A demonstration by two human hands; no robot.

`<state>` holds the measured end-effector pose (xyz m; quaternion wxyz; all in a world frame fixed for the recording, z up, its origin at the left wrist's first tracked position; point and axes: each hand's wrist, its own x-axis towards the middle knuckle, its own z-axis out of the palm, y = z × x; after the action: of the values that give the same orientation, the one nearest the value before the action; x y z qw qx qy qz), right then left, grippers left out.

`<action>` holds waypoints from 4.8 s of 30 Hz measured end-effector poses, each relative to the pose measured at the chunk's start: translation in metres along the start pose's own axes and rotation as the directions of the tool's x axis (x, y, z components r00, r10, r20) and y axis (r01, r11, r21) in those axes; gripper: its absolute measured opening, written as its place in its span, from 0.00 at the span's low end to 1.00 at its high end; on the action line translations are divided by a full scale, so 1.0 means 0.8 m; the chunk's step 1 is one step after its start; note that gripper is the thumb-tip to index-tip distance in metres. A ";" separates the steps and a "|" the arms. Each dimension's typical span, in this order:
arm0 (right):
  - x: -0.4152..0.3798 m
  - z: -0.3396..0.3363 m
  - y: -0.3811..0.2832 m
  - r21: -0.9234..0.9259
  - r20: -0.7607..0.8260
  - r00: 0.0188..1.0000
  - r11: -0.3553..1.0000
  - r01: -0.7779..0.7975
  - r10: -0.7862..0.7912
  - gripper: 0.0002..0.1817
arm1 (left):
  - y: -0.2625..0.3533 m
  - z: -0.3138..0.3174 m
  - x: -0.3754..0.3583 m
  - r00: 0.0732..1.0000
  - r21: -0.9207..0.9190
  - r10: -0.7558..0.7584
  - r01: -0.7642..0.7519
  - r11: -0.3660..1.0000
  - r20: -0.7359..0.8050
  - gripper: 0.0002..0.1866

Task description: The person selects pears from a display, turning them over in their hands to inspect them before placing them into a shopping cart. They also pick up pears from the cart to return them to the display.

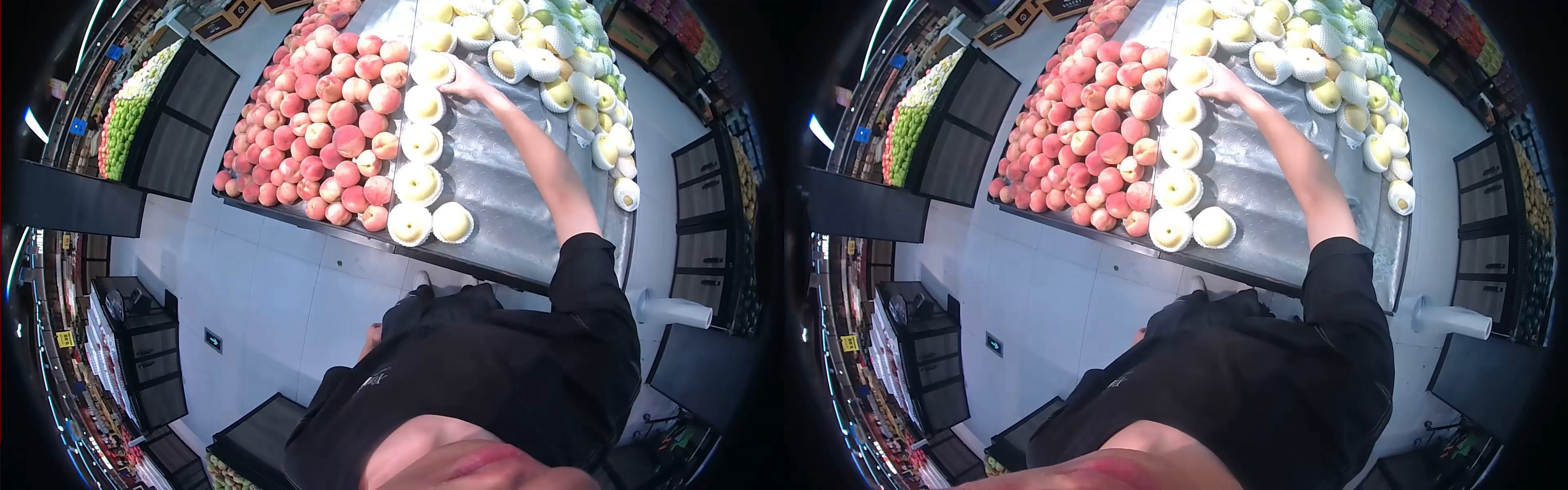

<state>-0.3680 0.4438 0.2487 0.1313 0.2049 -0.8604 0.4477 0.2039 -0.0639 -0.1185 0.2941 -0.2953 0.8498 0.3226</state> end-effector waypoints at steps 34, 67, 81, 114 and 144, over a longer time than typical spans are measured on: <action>-0.003 0.024 -0.008 0.557 0.064 0.795 0.639 -0.530 0.603 0.35 | 0.056 -0.022 0.071 0.997 -0.335 0.042 -0.018 0.942 0.065 0.18; -1.180 0.304 -0.346 0.946 -0.122 -0.649 0.287 0.154 0.751 0.07 | 0.250 0.044 0.128 0.599 0.321 0.242 -0.677 0.663 0.763 0.16; -1.338 0.383 -0.335 0.866 -0.266 -0.738 -0.182 -0.465 0.620 0.27 | 0.269 0.187 -0.191 0.308 0.305 0.259 -0.951 0.053 0.915 0.20; -1.351 0.276 -0.400 0.860 -0.293 -0.571 0.473 0.192 0.766 0.44 | 0.182 0.553 -0.473 -0.016 -0.002 -0.023 -0.866 0.501 1.000 0.43; -0.719 0.185 -0.381 0.828 0.084 0.616 -0.398 0.394 0.784 0.36 | 0.322 -0.089 -0.249 -0.083 -0.543 0.666 0.510 0.667 0.741 0.42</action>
<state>0.2760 0.2998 0.1483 0.0983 -0.1817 0.0074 0.9784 0.1335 0.1062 0.1593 0.6409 0.0178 0.1396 0.7546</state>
